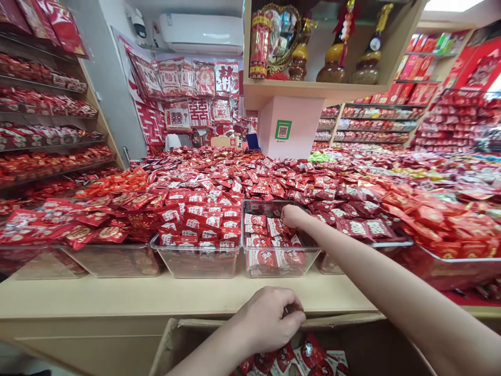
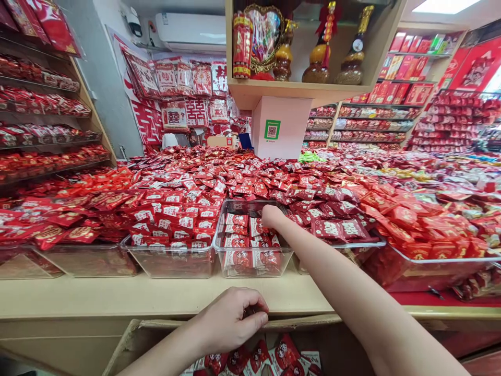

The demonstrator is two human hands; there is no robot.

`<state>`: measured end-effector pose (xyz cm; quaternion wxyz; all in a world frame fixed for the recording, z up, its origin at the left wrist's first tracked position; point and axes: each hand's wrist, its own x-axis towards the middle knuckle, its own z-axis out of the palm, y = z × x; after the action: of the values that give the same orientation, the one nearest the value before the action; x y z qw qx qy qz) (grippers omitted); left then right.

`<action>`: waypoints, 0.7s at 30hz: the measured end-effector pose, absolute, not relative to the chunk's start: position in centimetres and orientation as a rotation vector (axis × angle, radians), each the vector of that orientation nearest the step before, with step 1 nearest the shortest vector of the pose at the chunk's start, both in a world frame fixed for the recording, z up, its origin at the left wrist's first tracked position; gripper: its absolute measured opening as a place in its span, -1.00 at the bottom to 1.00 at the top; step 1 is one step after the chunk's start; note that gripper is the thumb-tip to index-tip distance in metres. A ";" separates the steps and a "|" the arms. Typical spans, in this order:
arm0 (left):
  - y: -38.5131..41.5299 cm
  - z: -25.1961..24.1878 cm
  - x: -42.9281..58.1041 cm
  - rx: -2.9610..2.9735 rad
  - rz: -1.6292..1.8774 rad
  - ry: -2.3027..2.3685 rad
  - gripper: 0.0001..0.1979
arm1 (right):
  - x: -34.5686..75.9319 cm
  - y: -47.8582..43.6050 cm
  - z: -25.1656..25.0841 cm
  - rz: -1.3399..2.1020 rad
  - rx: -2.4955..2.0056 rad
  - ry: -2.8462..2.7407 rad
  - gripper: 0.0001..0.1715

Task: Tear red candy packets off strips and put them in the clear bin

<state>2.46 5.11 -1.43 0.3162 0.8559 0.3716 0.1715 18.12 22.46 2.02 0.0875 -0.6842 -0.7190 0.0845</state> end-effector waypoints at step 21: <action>5.0 -1.4 2.5 2.277 0.418 0.986 -0.74 | 17.1 20.6 1.1 0.147 -1.930 -2.517 -0.55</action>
<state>2.48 5.04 -1.38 0.3074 0.8612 0.3726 0.1582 17.14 20.64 1.14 -0.0171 -0.6077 -0.7926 0.0461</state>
